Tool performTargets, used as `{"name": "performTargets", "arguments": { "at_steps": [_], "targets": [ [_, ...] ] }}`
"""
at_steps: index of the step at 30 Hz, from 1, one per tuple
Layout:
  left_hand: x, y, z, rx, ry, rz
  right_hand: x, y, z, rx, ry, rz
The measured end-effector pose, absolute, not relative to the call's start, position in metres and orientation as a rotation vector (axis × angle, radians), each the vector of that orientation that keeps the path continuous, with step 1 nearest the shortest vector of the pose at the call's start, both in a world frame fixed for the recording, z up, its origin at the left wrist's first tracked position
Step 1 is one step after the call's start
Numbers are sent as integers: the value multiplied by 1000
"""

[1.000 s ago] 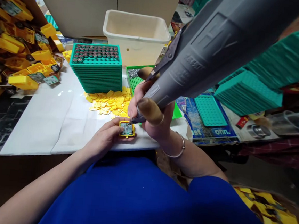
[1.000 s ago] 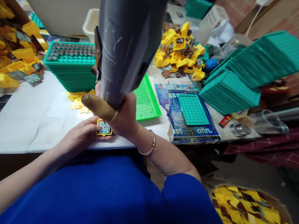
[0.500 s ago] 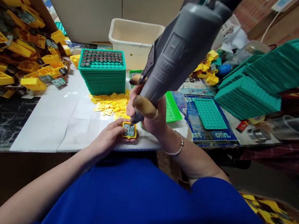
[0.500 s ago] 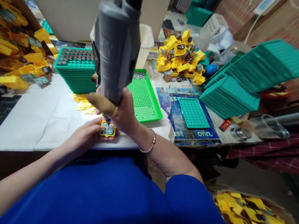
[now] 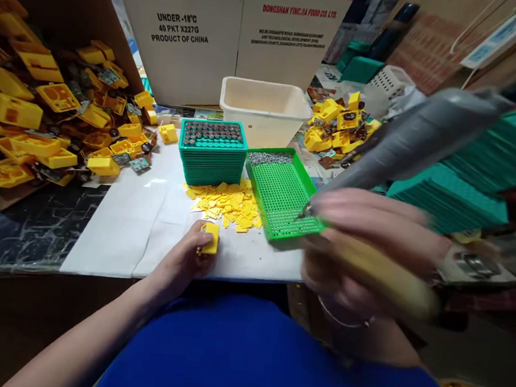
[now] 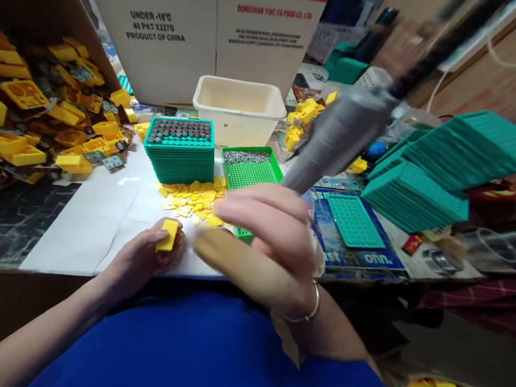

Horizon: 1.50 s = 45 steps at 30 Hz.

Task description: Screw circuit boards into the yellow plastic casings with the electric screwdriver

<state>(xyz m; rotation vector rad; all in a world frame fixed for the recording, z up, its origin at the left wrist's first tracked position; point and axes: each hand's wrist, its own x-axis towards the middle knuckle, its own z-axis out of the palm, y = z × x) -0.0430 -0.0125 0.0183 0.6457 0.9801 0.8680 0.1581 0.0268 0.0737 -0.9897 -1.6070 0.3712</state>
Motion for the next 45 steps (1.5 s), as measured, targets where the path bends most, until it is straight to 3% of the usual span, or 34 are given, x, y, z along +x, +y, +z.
{"name": "performTargets", "arguments": {
  "at_steps": [3, 10, 19, 23, 31, 41, 45],
  "targets": [
    [-50, -11, 17, 702, 965, 869, 127, 56, 88, -753, -2058, 309],
    [-68, -11, 12, 655, 971, 974, 66, 162, 88, -848, -2471, 222],
    [-78, -9, 16, 678, 965, 1003, 30, 206, 82, -911, -2403, 310],
    [-78, -17, 20, 573, 860, 1127, 40, 179, 85, -865, -2302, 454],
    [-71, -24, 9, 534, 827, 1145, 89, 39, 21, -822, -1617, 1340],
    [-37, -27, -5, 651, 800, 1198, 101, 12, -8, -892, -1603, 962],
    [-36, -27, -7, 690, 819, 1188, 109, 18, -9, -896, -1569, 1063]
  ]
}}
